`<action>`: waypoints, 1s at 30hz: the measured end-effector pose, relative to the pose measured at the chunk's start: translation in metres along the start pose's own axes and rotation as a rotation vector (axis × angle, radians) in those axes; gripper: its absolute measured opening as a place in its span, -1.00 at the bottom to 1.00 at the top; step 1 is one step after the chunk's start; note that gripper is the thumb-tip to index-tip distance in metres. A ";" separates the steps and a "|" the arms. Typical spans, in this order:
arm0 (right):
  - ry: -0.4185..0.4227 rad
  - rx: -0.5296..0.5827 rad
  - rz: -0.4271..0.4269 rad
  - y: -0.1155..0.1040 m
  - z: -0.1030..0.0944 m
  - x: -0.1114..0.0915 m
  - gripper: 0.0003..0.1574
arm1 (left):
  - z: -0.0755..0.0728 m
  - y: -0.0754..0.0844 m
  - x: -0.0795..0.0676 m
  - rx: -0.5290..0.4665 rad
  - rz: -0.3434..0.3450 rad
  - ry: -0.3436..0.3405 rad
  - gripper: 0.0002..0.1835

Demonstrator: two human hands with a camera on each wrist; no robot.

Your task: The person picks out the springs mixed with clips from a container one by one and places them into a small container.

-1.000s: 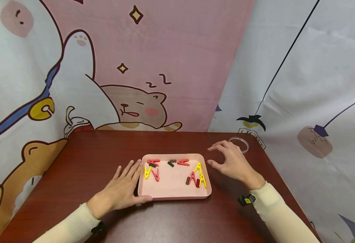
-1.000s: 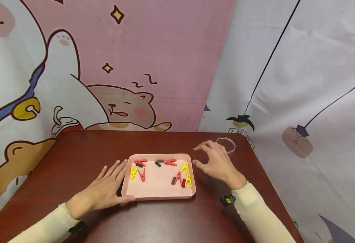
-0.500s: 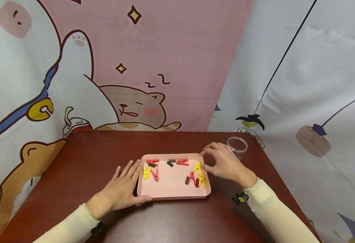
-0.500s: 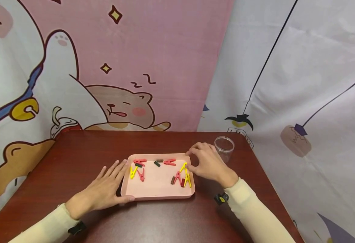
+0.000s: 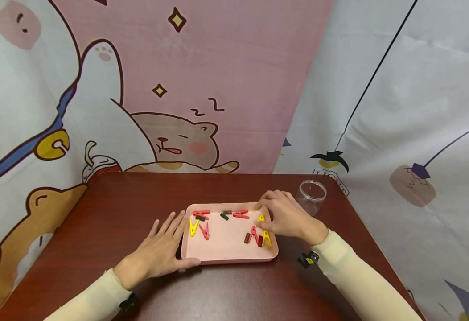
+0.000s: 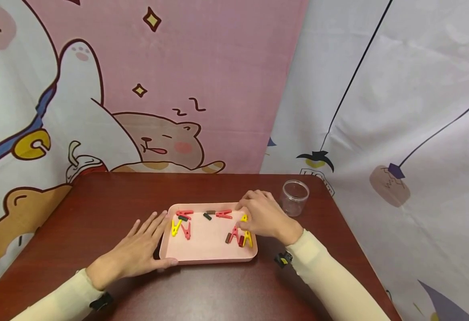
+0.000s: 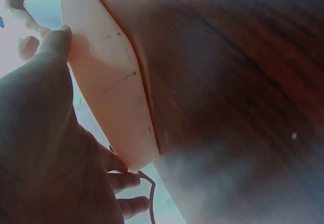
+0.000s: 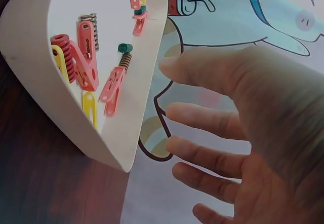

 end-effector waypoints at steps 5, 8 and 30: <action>-0.035 -0.015 -0.015 -0.005 0.002 0.002 -0.54 | -0.001 0.001 0.001 0.007 0.003 0.003 0.54; -0.042 -0.034 -0.038 -0.008 0.005 0.004 -0.54 | -0.001 0.001 0.001 0.005 0.003 0.003 0.54; -0.223 -0.103 -0.077 -0.032 0.017 0.018 -0.56 | -0.001 0.002 0.001 -0.008 -0.004 -0.011 0.55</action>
Point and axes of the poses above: each hand's wrist, its own x-axis towards the middle knuckle, its own z-axis out of the palm, y = z × x, the point moved 1 cm from there along x, towards the middle knuckle, and after that the axes turned 14 degrees about z, right-handed, at the moved point
